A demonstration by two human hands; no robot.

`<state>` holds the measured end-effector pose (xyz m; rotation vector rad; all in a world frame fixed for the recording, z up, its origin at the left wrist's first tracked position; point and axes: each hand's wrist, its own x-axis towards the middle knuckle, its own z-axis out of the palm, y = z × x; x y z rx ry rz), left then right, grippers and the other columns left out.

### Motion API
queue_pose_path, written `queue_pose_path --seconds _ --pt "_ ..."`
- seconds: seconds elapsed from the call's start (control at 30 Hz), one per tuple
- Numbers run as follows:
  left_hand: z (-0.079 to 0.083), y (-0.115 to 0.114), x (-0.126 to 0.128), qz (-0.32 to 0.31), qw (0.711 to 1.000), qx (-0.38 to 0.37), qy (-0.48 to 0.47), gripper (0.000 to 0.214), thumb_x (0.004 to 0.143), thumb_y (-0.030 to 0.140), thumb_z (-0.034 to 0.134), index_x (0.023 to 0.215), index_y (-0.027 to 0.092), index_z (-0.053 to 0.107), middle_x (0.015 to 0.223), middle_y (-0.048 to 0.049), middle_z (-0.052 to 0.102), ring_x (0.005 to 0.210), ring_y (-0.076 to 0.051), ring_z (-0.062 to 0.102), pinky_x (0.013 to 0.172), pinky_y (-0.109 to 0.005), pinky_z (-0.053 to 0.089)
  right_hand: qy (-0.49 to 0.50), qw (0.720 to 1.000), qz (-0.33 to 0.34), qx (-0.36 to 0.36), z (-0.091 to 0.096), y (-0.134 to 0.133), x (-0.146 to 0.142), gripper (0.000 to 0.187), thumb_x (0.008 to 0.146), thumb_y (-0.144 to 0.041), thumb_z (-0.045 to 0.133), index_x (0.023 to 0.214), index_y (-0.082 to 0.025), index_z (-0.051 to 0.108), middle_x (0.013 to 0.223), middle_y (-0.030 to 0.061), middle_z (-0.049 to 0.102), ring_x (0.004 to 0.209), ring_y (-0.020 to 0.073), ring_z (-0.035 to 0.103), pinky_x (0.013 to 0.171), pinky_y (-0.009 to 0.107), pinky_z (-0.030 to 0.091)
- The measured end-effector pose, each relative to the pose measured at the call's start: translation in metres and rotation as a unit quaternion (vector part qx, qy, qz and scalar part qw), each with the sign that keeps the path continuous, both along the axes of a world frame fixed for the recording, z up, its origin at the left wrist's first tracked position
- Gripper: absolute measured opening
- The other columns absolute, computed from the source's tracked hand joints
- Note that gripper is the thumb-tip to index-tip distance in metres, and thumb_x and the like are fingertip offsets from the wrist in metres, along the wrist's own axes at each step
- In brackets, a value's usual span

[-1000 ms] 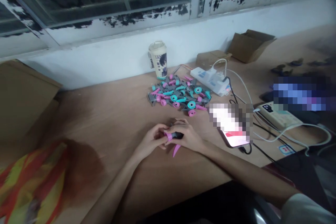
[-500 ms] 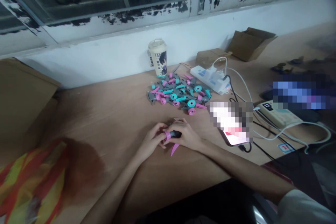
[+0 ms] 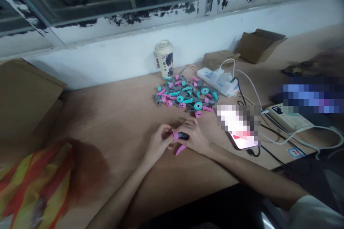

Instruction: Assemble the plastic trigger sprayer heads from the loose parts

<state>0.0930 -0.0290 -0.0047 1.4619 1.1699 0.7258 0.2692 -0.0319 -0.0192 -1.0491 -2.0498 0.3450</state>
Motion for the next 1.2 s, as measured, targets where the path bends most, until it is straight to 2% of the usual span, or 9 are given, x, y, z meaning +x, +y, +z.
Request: queue_pose_path --seconds 0.13,0.37,0.53,0.6,0.67,0.77,0.97,1.1,1.2 --pt "0.0 -0.004 0.003 0.053 0.994 0.05 0.079 0.023 0.075 0.037 0.059 0.086 0.018 0.056 0.078 -0.0012 0.057 0.07 -0.016 0.058 0.042 -0.019 0.049 -0.019 0.999 -0.037 0.017 0.0 0.0 0.002 0.017 0.074 -0.033 0.07 0.087 -0.023 0.064 0.084 0.0008 0.07 0.086 0.0188 0.059 0.091 0.039 0.032" --pt "0.003 -0.005 0.007 0.027 0.968 0.164 0.19 0.021 0.081 0.034 0.052 0.077 0.018 0.065 0.078 -0.0029 0.063 0.07 -0.015 0.058 0.057 -0.023 0.046 -0.028 0.999 -0.044 0.001 0.0 -0.001 0.0 0.015 0.074 -0.028 0.07 0.087 -0.024 0.065 0.084 -0.0007 0.07 0.085 0.0185 0.06 0.095 0.042 0.029" --pt "0.005 -0.005 0.004 0.06 0.945 0.237 0.218 0.019 0.079 0.03 0.055 0.066 0.017 0.061 0.07 -0.0011 0.059 0.066 -0.014 0.054 0.063 -0.025 0.043 -0.022 0.999 -0.036 -0.022 -0.001 0.001 0.001 0.017 0.073 -0.03 0.07 0.088 -0.025 0.065 0.087 -0.0002 0.07 0.089 0.0209 0.061 0.095 0.045 0.03" --pt "0.003 -0.002 -0.004 0.096 0.952 0.214 0.195 0.016 0.077 0.029 0.056 0.068 0.017 0.062 0.07 -0.0013 0.059 0.064 -0.014 0.055 0.057 -0.023 0.043 0.002 0.998 -0.051 -0.021 -0.002 0.003 0.006 0.022 0.071 -0.036 0.072 0.088 -0.024 0.065 0.088 0.0012 0.07 0.092 0.0223 0.061 0.095 0.045 0.032" --pt "0.001 0.004 -0.012 0.124 0.97 0.155 0.141 0.018 0.077 0.033 0.056 0.074 0.017 0.064 0.069 -0.0015 0.059 0.059 -0.013 0.054 0.047 -0.021 0.042 0.032 0.997 -0.068 -0.023 -0.003 0.004 0.011 0.028 0.068 -0.042 0.073 0.088 -0.024 0.065 0.089 0.0018 0.07 0.093 0.0231 0.061 0.094 0.045 0.034" --pt "-0.002 0.01 -0.02 0.101 0.988 0.093 0.069 0.022 0.076 0.036 0.057 0.077 0.015 0.064 0.065 -0.0012 0.058 0.055 -0.012 0.054 0.043 -0.019 0.042 0.07 0.995 -0.062 -0.042 -0.002 0.005 0.016 0.028 0.069 -0.043 0.072 0.089 -0.025 0.064 0.092 0.0016 0.07 0.095 0.0222 0.061 0.094 0.044 0.039" --pt "0.003 0.005 -0.013 0.018 0.998 0.058 -0.003 0.021 0.077 0.035 0.059 0.078 0.015 0.065 0.072 -0.0014 0.063 0.062 -0.011 0.058 0.051 -0.018 0.044 0.144 0.983 0.017 -0.112 0.0 0.006 0.016 0.037 0.075 -0.039 0.068 0.109 -0.025 0.06 0.108 0.0023 0.066 0.102 0.0185 0.06 0.092 0.037 0.046" --pt "0.006 0.004 -0.014 0.034 0.998 0.034 -0.041 0.022 0.075 0.036 0.061 0.076 0.015 0.066 0.073 -0.0022 0.064 0.062 -0.011 0.058 0.051 -0.018 0.044 0.157 0.973 0.059 -0.16 0.001 0.005 0.015 0.035 0.08 -0.038 0.061 0.113 -0.027 0.059 0.113 0.0016 0.064 0.108 0.0187 0.057 0.096 0.04 0.045" --pt "0.007 0.006 -0.017 0.043 0.997 0.011 -0.066 0.025 0.074 0.038 0.062 0.078 0.014 0.066 0.075 -0.0042 0.065 0.061 -0.011 0.057 0.05 -0.018 0.044 0.155 0.972 0.068 -0.164 0.001 0.002 0.012 0.032 0.079 -0.037 0.063 0.109 -0.027 0.061 0.113 0.0017 0.063 0.106 0.0183 0.058 0.096 0.038 0.045"
